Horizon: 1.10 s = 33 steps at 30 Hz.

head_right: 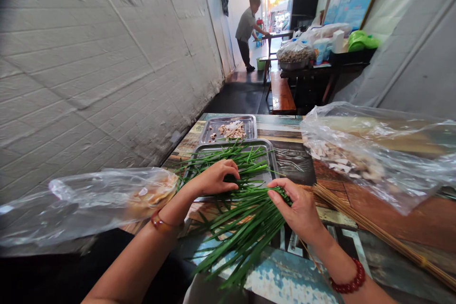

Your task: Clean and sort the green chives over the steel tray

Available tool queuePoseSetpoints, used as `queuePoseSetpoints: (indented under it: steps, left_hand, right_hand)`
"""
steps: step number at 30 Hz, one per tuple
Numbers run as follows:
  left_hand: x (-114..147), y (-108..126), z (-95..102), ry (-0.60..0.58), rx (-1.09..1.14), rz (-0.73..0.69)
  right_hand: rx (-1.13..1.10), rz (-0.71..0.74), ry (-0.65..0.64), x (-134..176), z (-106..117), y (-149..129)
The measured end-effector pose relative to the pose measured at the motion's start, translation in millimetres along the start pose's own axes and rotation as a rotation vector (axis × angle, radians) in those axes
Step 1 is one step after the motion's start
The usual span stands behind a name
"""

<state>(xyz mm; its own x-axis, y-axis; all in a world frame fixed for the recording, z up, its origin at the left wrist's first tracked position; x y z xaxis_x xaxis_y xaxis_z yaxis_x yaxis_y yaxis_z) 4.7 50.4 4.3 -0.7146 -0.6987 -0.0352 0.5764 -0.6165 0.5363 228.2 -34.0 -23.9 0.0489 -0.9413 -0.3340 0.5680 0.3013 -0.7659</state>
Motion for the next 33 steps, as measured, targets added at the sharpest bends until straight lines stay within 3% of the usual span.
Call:
queuePoseSetpoints:
  steps: [6,13,17,20,23,27,33]
  left_hand:
    - [-20,6,4.0,0.162,-0.007,0.12]
    - [-52,19,-26.9,0.091,-0.311,0.139]
    - [-56,13,-30.8,0.132,-0.319,0.176]
    - [-54,5,-23.6,0.213,-0.096,0.203]
    - [-47,2,-15.5,0.283,0.27,0.223]
    - [-37,9,-16.9,0.268,0.721,0.235]
    - [-31,18,-26.0,0.309,0.987,0.284]
  right_hand:
    - [0.012,0.003,0.009,-1,0,0]
    - [0.031,0.01,0.009,-1,0,0]
    - [0.01,0.011,0.008,-2,0,-1]
    - [-0.005,0.002,0.015,-3,0,-3]
    - [-0.018,-0.001,0.022,-4,1,-4]
    - [-0.024,-0.018,0.035,-5,1,-4]
    - [-0.055,-0.059,0.042,-7,0,1]
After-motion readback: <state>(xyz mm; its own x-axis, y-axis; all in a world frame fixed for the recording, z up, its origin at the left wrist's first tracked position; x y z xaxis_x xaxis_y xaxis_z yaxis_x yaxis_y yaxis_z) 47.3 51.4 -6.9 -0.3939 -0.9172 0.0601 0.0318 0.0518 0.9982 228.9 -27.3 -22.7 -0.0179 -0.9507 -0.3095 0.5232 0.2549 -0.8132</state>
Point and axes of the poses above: each hand's wrist, its own x-axis away from the middle knuckle, its own z-axis out of the back of the hand, y = z × x, the point moved 4 cm from there along -x, towards the middle knuckle, and after that the axes turned 4 degrees about x, right-handed, at the moved point
